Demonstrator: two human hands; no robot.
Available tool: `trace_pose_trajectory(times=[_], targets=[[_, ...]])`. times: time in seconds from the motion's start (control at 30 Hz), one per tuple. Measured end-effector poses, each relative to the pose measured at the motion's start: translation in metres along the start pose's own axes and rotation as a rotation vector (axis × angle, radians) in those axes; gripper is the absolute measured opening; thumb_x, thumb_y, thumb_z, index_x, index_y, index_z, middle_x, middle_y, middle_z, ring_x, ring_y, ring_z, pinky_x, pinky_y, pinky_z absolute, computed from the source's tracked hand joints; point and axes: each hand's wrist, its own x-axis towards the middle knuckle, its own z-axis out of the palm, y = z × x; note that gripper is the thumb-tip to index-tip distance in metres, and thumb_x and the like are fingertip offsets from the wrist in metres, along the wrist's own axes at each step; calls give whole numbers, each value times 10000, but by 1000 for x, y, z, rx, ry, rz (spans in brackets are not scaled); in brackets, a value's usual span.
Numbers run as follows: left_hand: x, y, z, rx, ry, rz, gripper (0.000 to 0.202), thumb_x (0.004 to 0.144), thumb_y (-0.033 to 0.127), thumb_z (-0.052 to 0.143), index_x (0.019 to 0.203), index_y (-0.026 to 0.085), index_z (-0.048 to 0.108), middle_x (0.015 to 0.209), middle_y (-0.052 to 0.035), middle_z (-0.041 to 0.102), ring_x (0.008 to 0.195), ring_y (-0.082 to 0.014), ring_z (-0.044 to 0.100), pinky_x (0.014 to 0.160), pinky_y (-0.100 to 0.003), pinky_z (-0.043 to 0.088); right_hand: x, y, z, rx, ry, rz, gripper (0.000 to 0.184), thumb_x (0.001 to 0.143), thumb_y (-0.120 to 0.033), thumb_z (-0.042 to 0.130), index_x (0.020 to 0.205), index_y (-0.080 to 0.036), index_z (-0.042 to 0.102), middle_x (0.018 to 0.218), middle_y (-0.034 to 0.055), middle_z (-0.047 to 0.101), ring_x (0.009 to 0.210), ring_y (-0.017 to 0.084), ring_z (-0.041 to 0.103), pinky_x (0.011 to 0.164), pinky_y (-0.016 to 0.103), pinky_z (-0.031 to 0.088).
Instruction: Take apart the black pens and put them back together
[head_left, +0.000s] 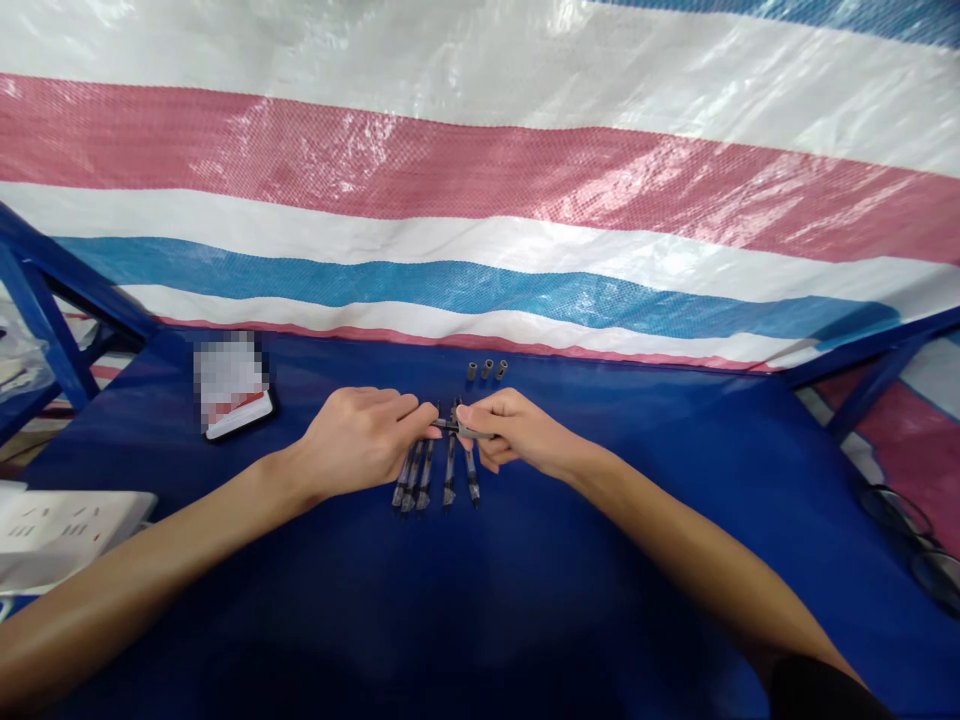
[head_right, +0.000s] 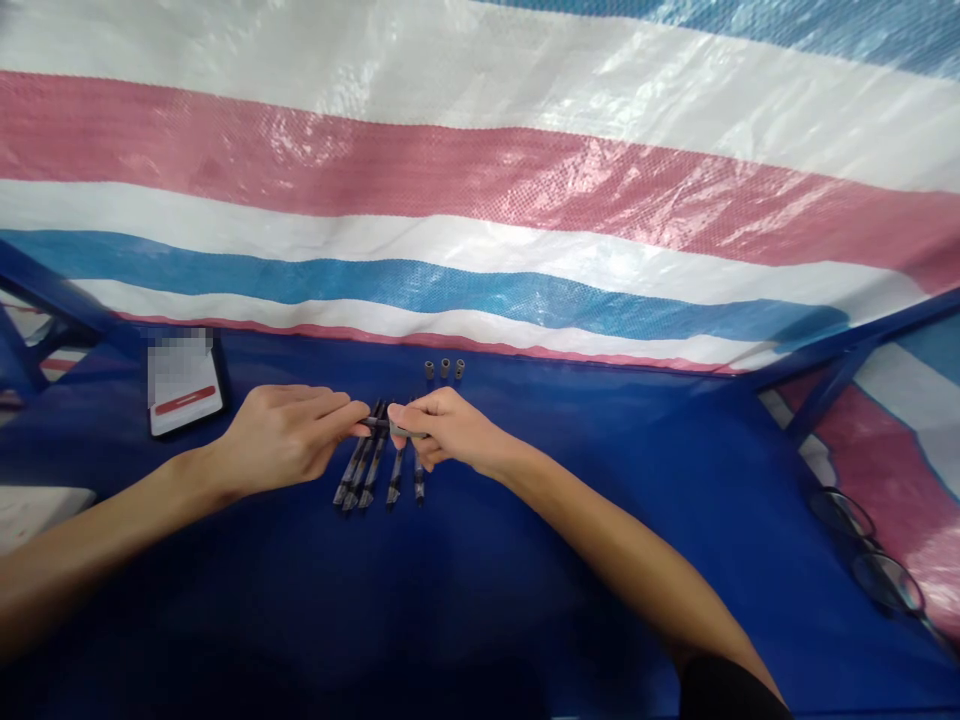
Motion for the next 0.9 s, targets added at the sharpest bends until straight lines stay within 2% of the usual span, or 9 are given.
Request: trace_pose_trajectory(times=[0.1,0.13,0.2,0.3,0.37,0.47,0.53,0.67,0.9], targets=[[0,0,0,69,51,62,276,936,189,404,719,165,573,559,15,540,496,-113,466,515,-262,278,2,4,-2,225,-181,132,410,925,-495,465,702,-160,541,385,-133,214,336,53,225,456,230,408],[-1,0,0,55,47,52,280,938,195,401,719,166,574,562,15,544,497,-112,469,514,-260,278,2,4,-2,213,-177,127,423,933,-497,447,704,-157,549,378,-129,232,331,54,235,457,233,415],[-1,-1,2,-30,11,-27,298,949,226,386,725,170,574,559,19,553,496,-108,482,501,-255,264,1,4,0,69,-59,31,450,948,-493,409,712,-147,574,392,-104,308,347,62,314,488,242,441],[-1,-3,3,-207,-100,-187,304,954,273,380,741,177,574,537,32,548,478,-102,486,479,-251,229,-3,3,5,-400,264,-286,350,940,-443,459,866,-140,618,568,-30,521,508,93,501,557,240,456],[0,-4,1,-309,-182,-251,309,954,291,377,735,177,563,529,37,536,470,-100,479,484,-246,230,-4,3,7,-804,409,-545,265,932,-383,502,968,-146,615,742,22,615,645,116,569,602,245,455],[2,-4,-2,-439,-274,-280,348,960,307,357,685,172,522,515,41,507,460,-92,454,496,-236,244,-5,5,8,-1327,463,-868,210,954,-293,483,945,-139,625,748,38,647,642,124,572,583,258,430],[3,-5,-3,-496,-300,-281,371,962,317,346,656,170,497,503,42,488,450,-87,433,498,-231,246,-5,6,7,-1509,487,-989,201,956,-259,485,911,-129,631,653,18,628,562,118,537,529,265,395],[3,-6,-3,-475,-271,-262,369,959,315,345,655,170,496,505,35,494,454,-91,441,498,-232,240,-5,6,7,-1498,502,-959,244,970,-273,463,888,-123,637,597,3,604,510,107,506,522,259,402],[0,-5,1,-312,-150,-179,344,960,282,363,675,167,518,522,33,535,452,-86,468,477,-236,217,-6,6,6,-1136,390,-733,336,984,-339,410,886,-131,655,647,20,614,560,103,519,571,239,420]])
